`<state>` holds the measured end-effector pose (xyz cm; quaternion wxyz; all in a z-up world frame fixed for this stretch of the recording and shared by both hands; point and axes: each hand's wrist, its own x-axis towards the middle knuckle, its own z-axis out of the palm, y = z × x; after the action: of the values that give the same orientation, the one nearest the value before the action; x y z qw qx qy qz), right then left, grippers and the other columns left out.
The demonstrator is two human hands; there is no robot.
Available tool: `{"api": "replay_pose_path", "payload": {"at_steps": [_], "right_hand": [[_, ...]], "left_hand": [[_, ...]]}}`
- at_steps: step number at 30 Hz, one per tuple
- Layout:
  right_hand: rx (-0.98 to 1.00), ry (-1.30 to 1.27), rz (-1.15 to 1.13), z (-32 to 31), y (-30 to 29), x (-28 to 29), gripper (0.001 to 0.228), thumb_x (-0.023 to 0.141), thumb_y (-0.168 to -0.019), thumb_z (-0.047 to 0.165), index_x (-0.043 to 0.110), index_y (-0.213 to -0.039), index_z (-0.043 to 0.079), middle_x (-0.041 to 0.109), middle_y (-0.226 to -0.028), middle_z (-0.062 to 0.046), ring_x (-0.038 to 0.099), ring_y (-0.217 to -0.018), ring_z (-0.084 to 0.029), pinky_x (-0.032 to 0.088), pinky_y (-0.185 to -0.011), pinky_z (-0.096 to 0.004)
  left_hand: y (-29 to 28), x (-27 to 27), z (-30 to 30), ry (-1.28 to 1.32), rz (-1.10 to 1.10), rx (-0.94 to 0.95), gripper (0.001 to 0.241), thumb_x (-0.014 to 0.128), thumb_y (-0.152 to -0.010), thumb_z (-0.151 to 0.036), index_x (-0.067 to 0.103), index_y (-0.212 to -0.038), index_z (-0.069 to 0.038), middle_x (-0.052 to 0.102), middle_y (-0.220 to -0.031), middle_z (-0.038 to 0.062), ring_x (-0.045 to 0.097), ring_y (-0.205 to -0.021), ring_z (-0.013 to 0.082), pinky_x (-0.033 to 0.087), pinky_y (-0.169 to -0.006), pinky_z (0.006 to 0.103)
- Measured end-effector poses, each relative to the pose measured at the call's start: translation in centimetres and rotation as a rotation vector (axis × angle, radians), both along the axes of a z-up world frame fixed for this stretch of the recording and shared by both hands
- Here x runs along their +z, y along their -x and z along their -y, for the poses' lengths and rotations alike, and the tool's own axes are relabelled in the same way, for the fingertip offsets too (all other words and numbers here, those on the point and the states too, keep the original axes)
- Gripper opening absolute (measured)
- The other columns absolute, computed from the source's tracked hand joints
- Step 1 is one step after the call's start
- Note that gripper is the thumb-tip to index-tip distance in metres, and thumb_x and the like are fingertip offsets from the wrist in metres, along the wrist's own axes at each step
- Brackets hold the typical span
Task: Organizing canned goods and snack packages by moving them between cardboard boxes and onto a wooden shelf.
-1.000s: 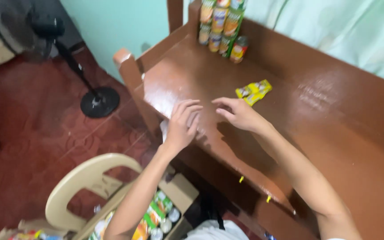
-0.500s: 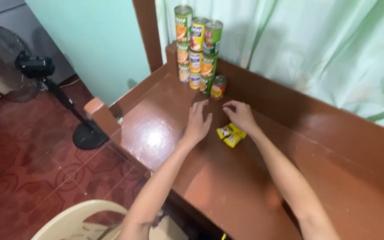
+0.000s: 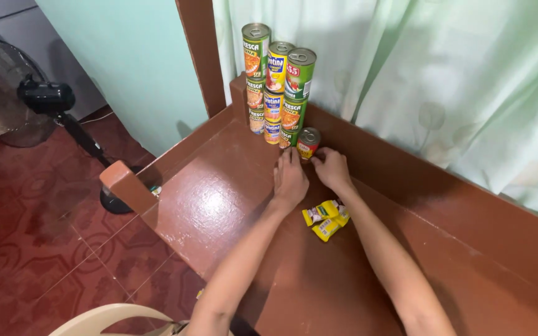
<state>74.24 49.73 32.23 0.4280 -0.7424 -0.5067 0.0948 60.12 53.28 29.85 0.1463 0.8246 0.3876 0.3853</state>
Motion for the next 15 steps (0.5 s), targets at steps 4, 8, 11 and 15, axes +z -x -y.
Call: {"api": "replay_pose_path", "payload": {"at_steps": [4,8,11,15], "right_hand": [[0.019,0.032,-0.129,-0.4,-0.9,-1.2,0.031,0.073,-0.088,0.015,0.073,-0.114,-0.003,0.076,-0.109,-0.022,0.075,-0.102,-0.031,0.056,-0.090,-0.039],[0.071,0.002,-0.248,0.0,-2.4,-3.0,0.037,0.074,-0.091,0.016,0.070,-0.124,-0.001,0.075,-0.118,-0.018,0.072,-0.105,-0.020,0.054,-0.091,-0.032],[0.070,-0.027,-0.268,2.0,-0.9,-0.2,0.040,0.076,-0.089,0.017,0.071,-0.125,0.000,0.075,-0.121,-0.016,0.070,-0.106,-0.016,0.053,-0.093,-0.030],[0.090,-0.111,-0.226,4.7,1.1,2.3,0.039,0.079,-0.088,0.019,0.072,-0.121,-0.001,0.075,-0.121,-0.014,0.070,-0.106,-0.013,0.054,-0.094,-0.030]], "left_hand": [[-1.0,0.5,1.7,0.097,0.073,-0.011,0.074,0.061,-0.076,0.009,0.038,-0.146,0.011,0.040,-0.148,0.029,0.041,-0.135,0.0483,0.041,-0.107,0.0536],[-2.1,-0.7,2.3,0.066,0.271,-0.076,0.078,0.060,-0.072,0.014,0.032,-0.145,0.016,0.037,-0.146,0.035,0.045,-0.130,0.0520,0.041,-0.111,0.0504],[-1.6,-1.9,2.1,0.003,0.390,-0.103,0.066,0.059,-0.082,0.015,0.038,-0.144,0.010,0.044,-0.142,0.031,0.050,-0.129,0.0483,0.044,-0.111,0.0477],[1.2,1.5,2.9,0.082,0.547,-0.115,0.060,0.071,-0.092,0.004,0.041,-0.144,0.006,0.056,-0.125,0.023,0.060,-0.115,0.0381,0.050,-0.099,0.0448]]}}
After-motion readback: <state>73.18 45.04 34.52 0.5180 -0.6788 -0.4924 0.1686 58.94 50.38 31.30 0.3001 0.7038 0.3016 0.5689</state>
